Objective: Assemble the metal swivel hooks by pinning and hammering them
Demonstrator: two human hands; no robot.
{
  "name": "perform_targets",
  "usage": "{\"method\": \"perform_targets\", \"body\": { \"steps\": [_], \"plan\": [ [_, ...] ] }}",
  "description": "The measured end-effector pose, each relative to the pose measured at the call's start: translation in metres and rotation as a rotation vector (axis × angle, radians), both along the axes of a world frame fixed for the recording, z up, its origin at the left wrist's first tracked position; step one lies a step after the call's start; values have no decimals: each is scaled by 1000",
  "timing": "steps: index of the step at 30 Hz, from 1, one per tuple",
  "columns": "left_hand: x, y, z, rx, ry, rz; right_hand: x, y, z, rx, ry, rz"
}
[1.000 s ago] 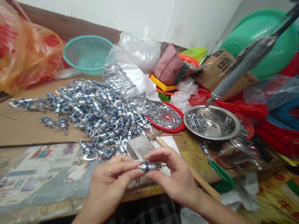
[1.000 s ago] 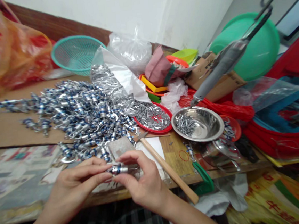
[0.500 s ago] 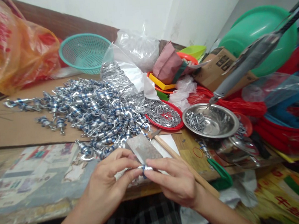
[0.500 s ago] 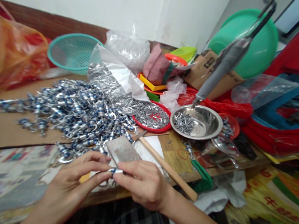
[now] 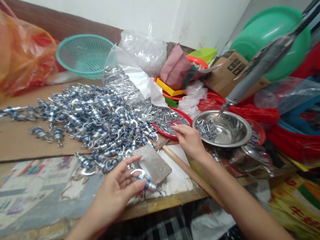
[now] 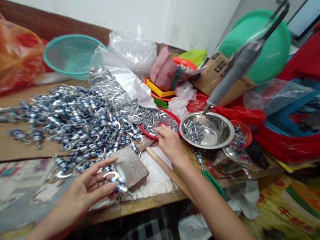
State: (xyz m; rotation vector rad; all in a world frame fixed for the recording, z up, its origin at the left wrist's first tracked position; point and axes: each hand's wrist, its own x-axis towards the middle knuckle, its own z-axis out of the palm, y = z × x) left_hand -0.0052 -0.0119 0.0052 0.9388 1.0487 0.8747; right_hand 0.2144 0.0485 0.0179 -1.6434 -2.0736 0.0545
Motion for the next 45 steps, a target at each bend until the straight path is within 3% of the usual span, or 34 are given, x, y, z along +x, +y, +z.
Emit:
{"method": "perform_targets", "body": {
  "steps": [3, 6, 11, 17, 24, 29, 33, 37, 45],
  "plan": [
    [-1, 4, 2, -3, -14, -47, 27, 50, -8, -94, -142, -114],
    [-2, 8, 1, -6, -51, -129, 38, 80, -16, -167, -225, -148],
    [-7, 18, -5, -56, -131, -166, 41, 92, -21, -169, -271, -176],
    [-7, 22, -7, -68, -135, -168, 56, 90, -25, -97, -146, -162],
    [-6, 19, -3, -72, -134, -154, 24, 53, -9, 4, 75, -21],
    [-6, 19, -4, -71, -144, -150, -22, -18, 5, -117, 290, 274],
    [-5, 18, -6, -50, -180, -145, -49, -61, 10, -229, 404, 303],
    [-5, 18, -8, -29, -192, -139, -63, -70, 7, -274, 418, 279],
    [-4, 17, -8, -7, -169, -110, -74, -69, -4, -105, 120, 212]
  ]
}}
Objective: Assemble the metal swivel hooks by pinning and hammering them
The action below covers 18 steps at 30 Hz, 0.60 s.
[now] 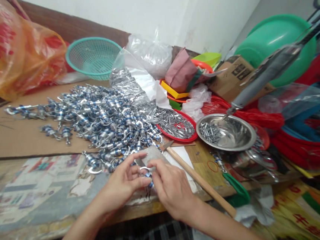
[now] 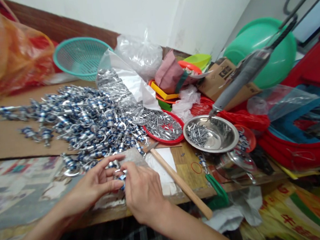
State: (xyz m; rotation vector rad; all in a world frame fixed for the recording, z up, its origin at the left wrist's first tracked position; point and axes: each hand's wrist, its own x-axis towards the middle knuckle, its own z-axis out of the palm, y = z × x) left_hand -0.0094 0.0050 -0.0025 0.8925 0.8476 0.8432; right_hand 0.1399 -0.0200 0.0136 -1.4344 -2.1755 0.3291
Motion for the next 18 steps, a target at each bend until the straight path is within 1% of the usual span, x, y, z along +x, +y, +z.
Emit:
{"method": "perform_targets", "body": {
  "steps": [4, 7, 9, 10, 11, 12, 13, 15, 16, 17, 18],
  "plan": [
    [1, 0, 1, -3, 0, -6, -1, 1, 2, -38, -11, -12],
    [1, -1, 3, -18, 2, -14, 12, 2, 3, -105, 115, -24],
    [1, -1, 5, -26, 27, -6, 31, 4, 0, -65, 200, -138],
    [1, -2, 5, -30, 39, -1, 43, 6, -3, -19, 190, -215],
    [1, -2, 6, -34, 45, 1, 56, 7, -7, 19, 139, -278],
    [1, -2, 6, -35, 47, 1, 68, 9, -11, 26, 59, -311],
    [1, -2, 6, -34, 44, 0, 80, 11, -17, -7, -31, -317],
    [1, -2, 6, -32, 39, -4, 98, 13, -27, -146, -131, -282],
    [1, -2, 6, -29, 42, -3, 103, 13, -31, -210, -117, -269],
    [1, -2, 5, -27, 46, -1, 107, 12, -33, -241, -71, -275],
    [1, -2, 5, -24, 51, 3, 108, 9, -33, -239, -10, -291]
  ]
}}
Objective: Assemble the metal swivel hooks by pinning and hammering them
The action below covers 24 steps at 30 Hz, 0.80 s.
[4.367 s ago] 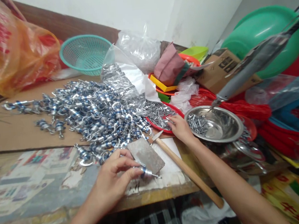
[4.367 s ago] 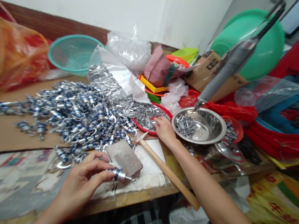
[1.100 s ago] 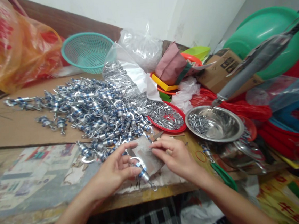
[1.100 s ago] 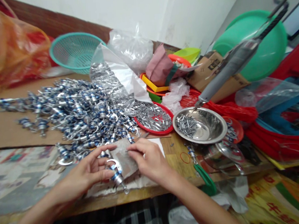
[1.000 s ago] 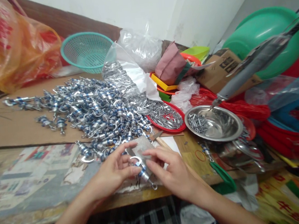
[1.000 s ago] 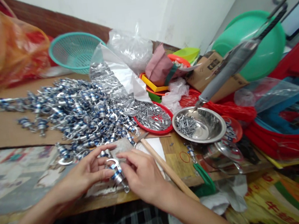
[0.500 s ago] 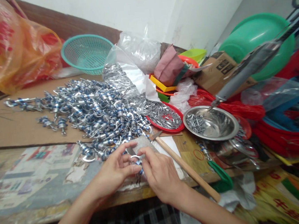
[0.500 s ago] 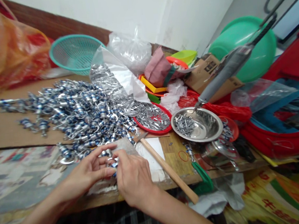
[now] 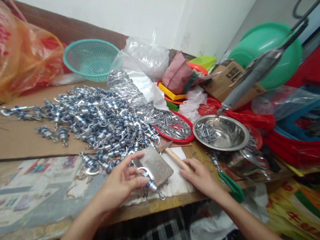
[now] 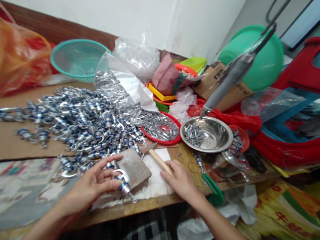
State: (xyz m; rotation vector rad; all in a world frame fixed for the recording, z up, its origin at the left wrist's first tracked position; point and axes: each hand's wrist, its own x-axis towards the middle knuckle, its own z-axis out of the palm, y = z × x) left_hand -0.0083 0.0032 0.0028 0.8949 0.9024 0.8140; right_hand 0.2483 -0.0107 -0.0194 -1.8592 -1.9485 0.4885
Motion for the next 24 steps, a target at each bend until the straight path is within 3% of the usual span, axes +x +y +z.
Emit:
{"method": "perform_targets", "body": {
  "steps": [3, 7, 9, 14, 18, 21, 24],
  "plan": [
    [1, 0, 0, 4, 10, 18, -5, -15, 15, 124, 121, -1],
    [1, 0, 2, -7, 29, 51, -19, -44, 48, 303, 127, 227],
    [1, 0, 3, -11, 37, 67, -23, -55, 55, 386, 107, 306],
    [1, 0, 1, 7, 46, 86, -26, -67, 45, 234, -51, 387],
    [2, 0, 0, 26, 54, 91, -29, -72, 36, 321, 25, 328],
    [2, 0, 2, 19, 52, 92, -31, -68, 33, 242, 58, 325],
    [1, -1, 3, 4, 50, 83, -28, -46, 29, 199, 167, 221]
  ]
}}
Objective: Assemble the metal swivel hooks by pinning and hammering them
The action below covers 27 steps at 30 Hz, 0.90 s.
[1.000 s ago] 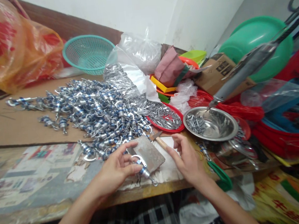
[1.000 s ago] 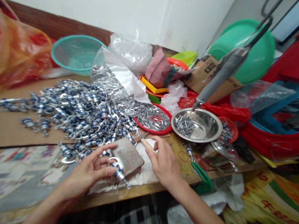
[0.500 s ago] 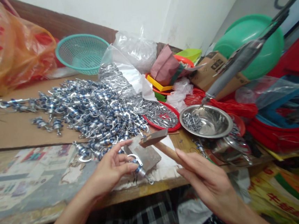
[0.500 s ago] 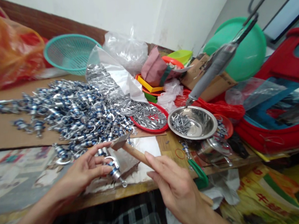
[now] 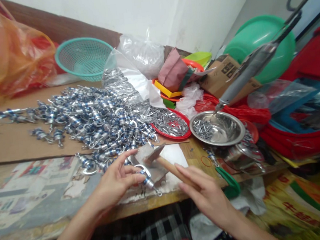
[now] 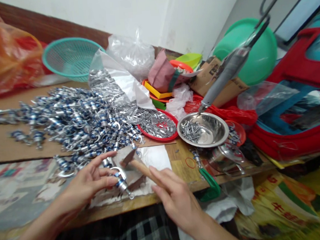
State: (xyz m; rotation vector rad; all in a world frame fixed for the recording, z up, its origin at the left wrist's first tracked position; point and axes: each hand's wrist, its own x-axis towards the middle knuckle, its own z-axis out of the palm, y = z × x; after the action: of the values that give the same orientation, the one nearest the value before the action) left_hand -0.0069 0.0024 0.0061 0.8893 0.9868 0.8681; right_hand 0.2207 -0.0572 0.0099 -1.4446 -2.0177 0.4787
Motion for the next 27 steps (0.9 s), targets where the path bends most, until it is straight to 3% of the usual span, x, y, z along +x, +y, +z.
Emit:
{"method": "perform_targets", "body": {
  "steps": [4, 7, 12, 17, 22, 27],
  "plan": [
    [-3, -2, 0, 114, 182, -34, 8, 47, -11, -78, 62, -81],
    [-5, -4, 0, 274, 338, -37, 13, 82, -16, -140, -98, -28],
    [-1, -6, -2, 536, 463, 47, 25, 153, -11, -21, -302, -214],
    [2, -8, -3, 543, 490, 46, 28, 216, -9, -101, -455, -320],
    [-1, -8, -4, 529, 463, 53, 24, 230, -8, -169, -481, -315],
    [-4, -12, -8, 585, 469, 26, 25, 207, 8, -118, -318, -305]
  ]
}}
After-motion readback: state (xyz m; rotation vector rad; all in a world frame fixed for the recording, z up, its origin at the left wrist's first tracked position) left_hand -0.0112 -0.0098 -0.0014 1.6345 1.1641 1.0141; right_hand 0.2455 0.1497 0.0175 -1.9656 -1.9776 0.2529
